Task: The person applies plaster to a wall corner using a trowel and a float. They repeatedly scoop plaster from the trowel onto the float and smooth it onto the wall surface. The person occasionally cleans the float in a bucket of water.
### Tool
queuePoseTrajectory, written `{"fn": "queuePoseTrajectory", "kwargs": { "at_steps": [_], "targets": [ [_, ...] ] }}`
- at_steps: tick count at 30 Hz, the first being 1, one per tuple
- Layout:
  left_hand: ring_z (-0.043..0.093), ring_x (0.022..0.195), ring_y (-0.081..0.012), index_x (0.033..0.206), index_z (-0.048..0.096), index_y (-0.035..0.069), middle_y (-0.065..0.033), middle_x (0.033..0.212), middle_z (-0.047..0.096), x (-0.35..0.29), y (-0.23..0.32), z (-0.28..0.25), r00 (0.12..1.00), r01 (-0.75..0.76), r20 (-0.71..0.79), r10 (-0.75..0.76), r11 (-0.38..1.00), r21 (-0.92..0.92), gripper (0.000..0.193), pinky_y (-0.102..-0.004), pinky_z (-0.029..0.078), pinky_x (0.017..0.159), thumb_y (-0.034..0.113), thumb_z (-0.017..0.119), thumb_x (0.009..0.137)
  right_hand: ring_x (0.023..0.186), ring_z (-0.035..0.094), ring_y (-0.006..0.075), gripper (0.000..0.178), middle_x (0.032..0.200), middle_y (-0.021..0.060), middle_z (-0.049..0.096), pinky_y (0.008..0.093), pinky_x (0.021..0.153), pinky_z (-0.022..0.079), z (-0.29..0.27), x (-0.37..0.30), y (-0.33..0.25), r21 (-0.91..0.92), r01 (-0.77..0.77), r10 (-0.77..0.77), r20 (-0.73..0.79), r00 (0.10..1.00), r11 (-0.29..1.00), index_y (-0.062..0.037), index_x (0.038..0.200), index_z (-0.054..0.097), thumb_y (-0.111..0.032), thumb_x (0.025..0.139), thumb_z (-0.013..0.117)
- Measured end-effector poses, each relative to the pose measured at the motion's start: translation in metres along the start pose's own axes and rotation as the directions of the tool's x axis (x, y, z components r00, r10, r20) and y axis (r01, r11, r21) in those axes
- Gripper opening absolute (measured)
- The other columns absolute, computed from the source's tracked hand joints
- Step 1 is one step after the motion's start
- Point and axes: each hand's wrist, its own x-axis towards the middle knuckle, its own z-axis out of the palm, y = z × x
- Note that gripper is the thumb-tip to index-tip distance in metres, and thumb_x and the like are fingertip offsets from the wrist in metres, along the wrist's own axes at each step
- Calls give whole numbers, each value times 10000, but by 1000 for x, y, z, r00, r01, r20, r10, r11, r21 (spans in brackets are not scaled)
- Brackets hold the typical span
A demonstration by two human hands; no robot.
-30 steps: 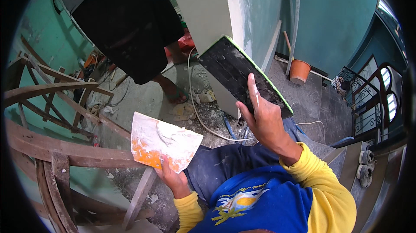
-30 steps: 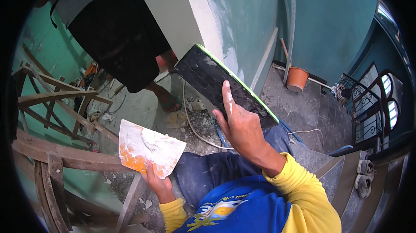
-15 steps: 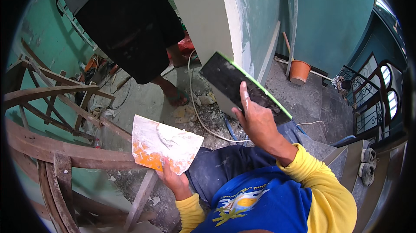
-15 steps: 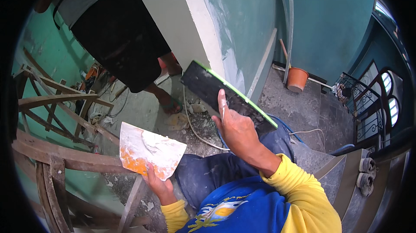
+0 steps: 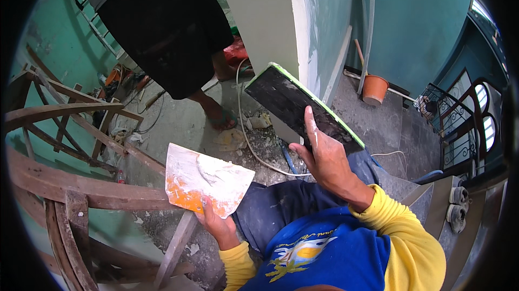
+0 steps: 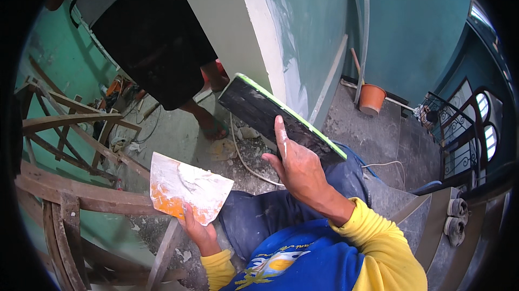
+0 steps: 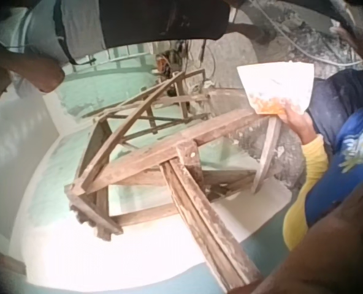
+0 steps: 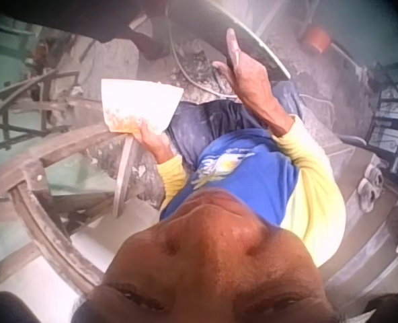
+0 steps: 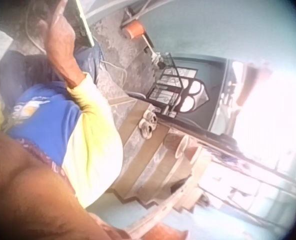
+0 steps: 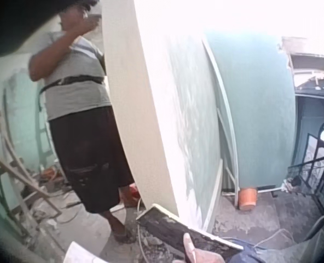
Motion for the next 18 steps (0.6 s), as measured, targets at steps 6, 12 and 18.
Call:
{"fn": "queuePoseTrajectory", "kwargs": {
  "at_steps": [6,12,18],
  "targets": [
    [475,1423,-328,1585,305,-10,-190,1563,452,0,0,3,1000,1,8,-1,1000,-7,666,-477,389,1188,56,607,995,659,612,347,912,784,176,576,445,612,502,18,-11,9,38,45,-43,-54,998,998,101,1613,158,-156,955,734],
    [470,1427,-329,1588,296,-13,-194,1567,445,1,-2,3,1000,-7,14,7,1000,6,670,-477,388,1188,52,600,995,673,633,367,905,800,212,604,446,607,505,18,7,12,115,25,-13,-103,995,993,92,1617,151,-146,963,729],
    [472,1425,-328,1589,295,-12,-191,1568,446,-2,1,8,1000,-3,-4,3,1000,7,669,-474,387,1188,52,599,996,709,653,407,900,838,238,633,468,635,513,30,-4,23,170,13,-8,-34,999,985,68,1626,135,-159,976,715]
  ]
}}
